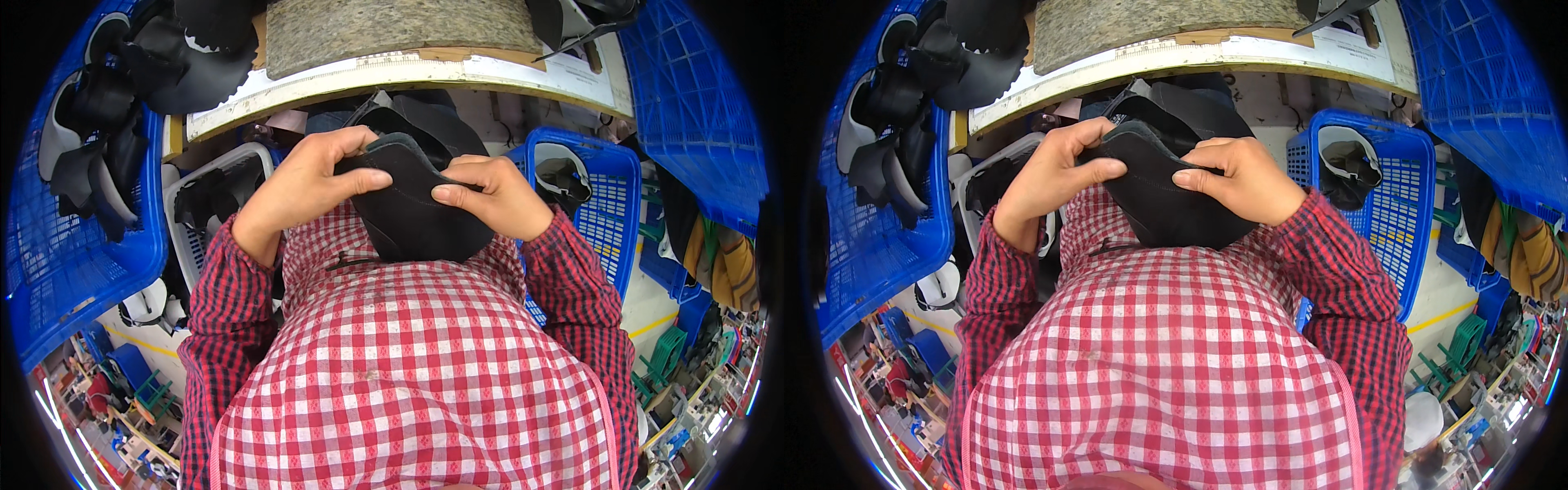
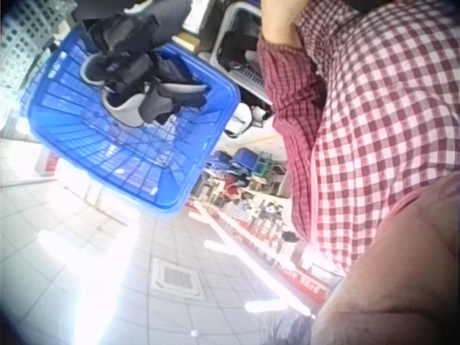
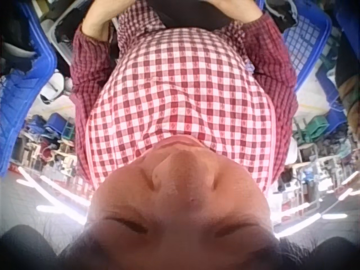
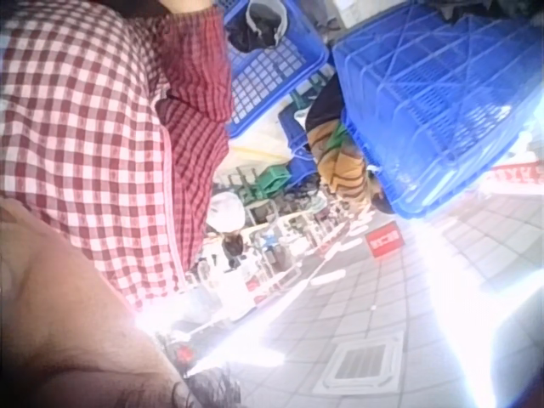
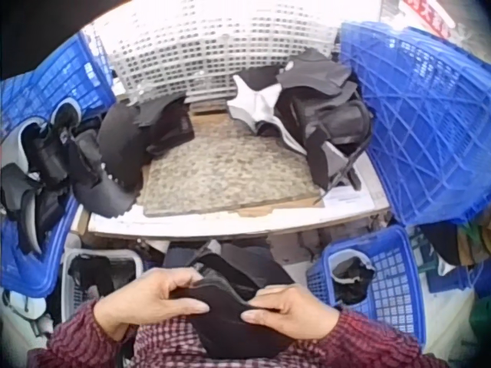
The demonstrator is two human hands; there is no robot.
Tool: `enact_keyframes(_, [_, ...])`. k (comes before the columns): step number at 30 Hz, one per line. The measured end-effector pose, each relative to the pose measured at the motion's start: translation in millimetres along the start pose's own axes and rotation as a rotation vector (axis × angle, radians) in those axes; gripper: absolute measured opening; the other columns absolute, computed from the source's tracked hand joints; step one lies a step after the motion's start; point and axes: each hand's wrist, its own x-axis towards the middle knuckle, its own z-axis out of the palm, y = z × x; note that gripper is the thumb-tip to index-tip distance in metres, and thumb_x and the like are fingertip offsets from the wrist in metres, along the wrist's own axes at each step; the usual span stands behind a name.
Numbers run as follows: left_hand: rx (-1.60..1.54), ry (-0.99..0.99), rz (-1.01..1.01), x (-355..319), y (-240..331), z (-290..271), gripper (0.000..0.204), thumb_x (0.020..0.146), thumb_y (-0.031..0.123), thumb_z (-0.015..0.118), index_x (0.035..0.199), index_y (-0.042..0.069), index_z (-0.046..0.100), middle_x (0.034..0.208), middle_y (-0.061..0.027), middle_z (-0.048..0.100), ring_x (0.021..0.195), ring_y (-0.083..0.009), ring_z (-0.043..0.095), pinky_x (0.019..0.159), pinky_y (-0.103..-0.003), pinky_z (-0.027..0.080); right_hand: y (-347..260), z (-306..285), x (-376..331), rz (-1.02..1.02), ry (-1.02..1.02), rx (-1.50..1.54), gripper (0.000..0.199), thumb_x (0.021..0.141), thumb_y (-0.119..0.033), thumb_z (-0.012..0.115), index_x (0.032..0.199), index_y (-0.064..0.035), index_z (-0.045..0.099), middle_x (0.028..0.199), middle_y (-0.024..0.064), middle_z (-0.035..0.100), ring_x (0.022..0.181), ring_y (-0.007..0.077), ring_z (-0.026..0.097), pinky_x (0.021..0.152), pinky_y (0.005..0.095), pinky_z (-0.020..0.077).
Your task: The person repeatedly picks up black shoe parts from a blue basket, turns them over, and inspects the interior and exterior surfaces. The person places each part back on the table or into the basket after inspection.
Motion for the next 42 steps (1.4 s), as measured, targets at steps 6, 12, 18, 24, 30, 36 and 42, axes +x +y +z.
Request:
enact_keyframes(6, [0.051,0.105,0.004,-0.4,2.3,11.8,0.023,0.091,0.01,0.081,0.105,-0.001,0.067,0.091,0.0013,0.066,0.085,-0.0055,0.059,0.076,-0.025,0.051,-12.9,-0.8,18.4,-0.047,-0.035,-0.047,0.033,0.094,-0.033,0.077,0.11,-0.0041,0.07,0.089,0.0169,0.072,0.077,0.0345,0.069,0.069,0.0399,0.0528])
enact_keyframes(12, [0.067,0.164,0.004,-1.3,3.8,16.1,0.02,0.089,0.008,0.081,0.101,-0.001,0.068,0.086,0.0016,0.066,0.082,-0.0051,0.059,0.075,-0.024,0.05,-17.3,18.8,24.0,-0.075,0.074,-0.167,0.032,0.096,-0.031,0.074,0.099,-0.0018,0.061,0.084,0.0203,0.068,0.081,0.0417,0.068,0.068,0.0462,0.0519])
enact_keyframes(18, [0.054,0.169,-0.009,0.0,3.2,16.4,0.018,0.089,0.009,0.082,0.095,-0.001,0.068,0.084,0.0024,0.066,0.081,-0.0047,0.058,0.072,-0.025,0.049,-18.5,24.3,17.1,-0.09,0.15,-0.242,0.032,0.097,-0.029,0.073,0.093,-0.0013,0.056,0.079,0.0218,0.065,0.078,0.0433,0.066,0.065,0.0483,0.0501])
enact_keyframes(24, [0.394,0.446,0.089,-3.9,0.4,38.1,0.023,0.086,0.014,0.083,0.095,-0.001,0.069,0.076,-0.0161,0.067,0.067,-0.0173,0.065,0.064,-0.033,0.052,-7.5,32.9,10.0,-0.006,0.245,-0.228,0.031,0.096,-0.026,0.073,0.091,-0.0007,0.056,0.08,0.0233,0.064,0.078,0.045,0.065,0.064,0.0492,0.0498])
enact_keyframes(30, [-0.063,0.319,0.139,3.9,-6.7,34.0,0.011,0.094,0.008,0.077,0.094,0.0,0.07,0.079,0.0033,0.065,0.077,-0.0057,0.059,0.069,-0.026,0.049,-10.5,28.6,9.9,-0.063,0.226,-0.172,0.027,0.096,-0.029,0.072,0.096,-0.0045,0.061,0.085,0.0233,0.066,0.082,0.0455,0.066,0.069,0.0509,0.0518])
enact_keyframes(36, [0.105,0.415,0.079,10.0,-10.7,33.0,0.017,0.092,0.016,0.076,0.093,0.0,0.069,0.077,-0.005,0.063,0.072,-0.0145,0.06,0.068,-0.032,0.048,-11.7,22.0,4.0,0.099,0.148,-0.252,0.033,0.097,-0.04,0.069,0.102,-0.0077,0.073,0.088,0.0156,0.072,0.085,0.0384,0.07,0.074,0.0442,0.0558])
enact_keyframes(42, [-0.124,0.424,0.138,6.0,-26.7,40.2,0.014,0.095,0.013,0.073,0.092,0.0,0.068,0.086,-0.0028,0.061,0.084,-0.0106,0.06,0.075,-0.028,0.046,-2.6,27.5,-10.5,0.028,0.231,-0.312,0.023,0.093,-0.03,0.076,0.097,-0.0068,0.074,0.089,0.0116,0.071,0.085,0.0328,0.069,0.076,0.0406,0.055])
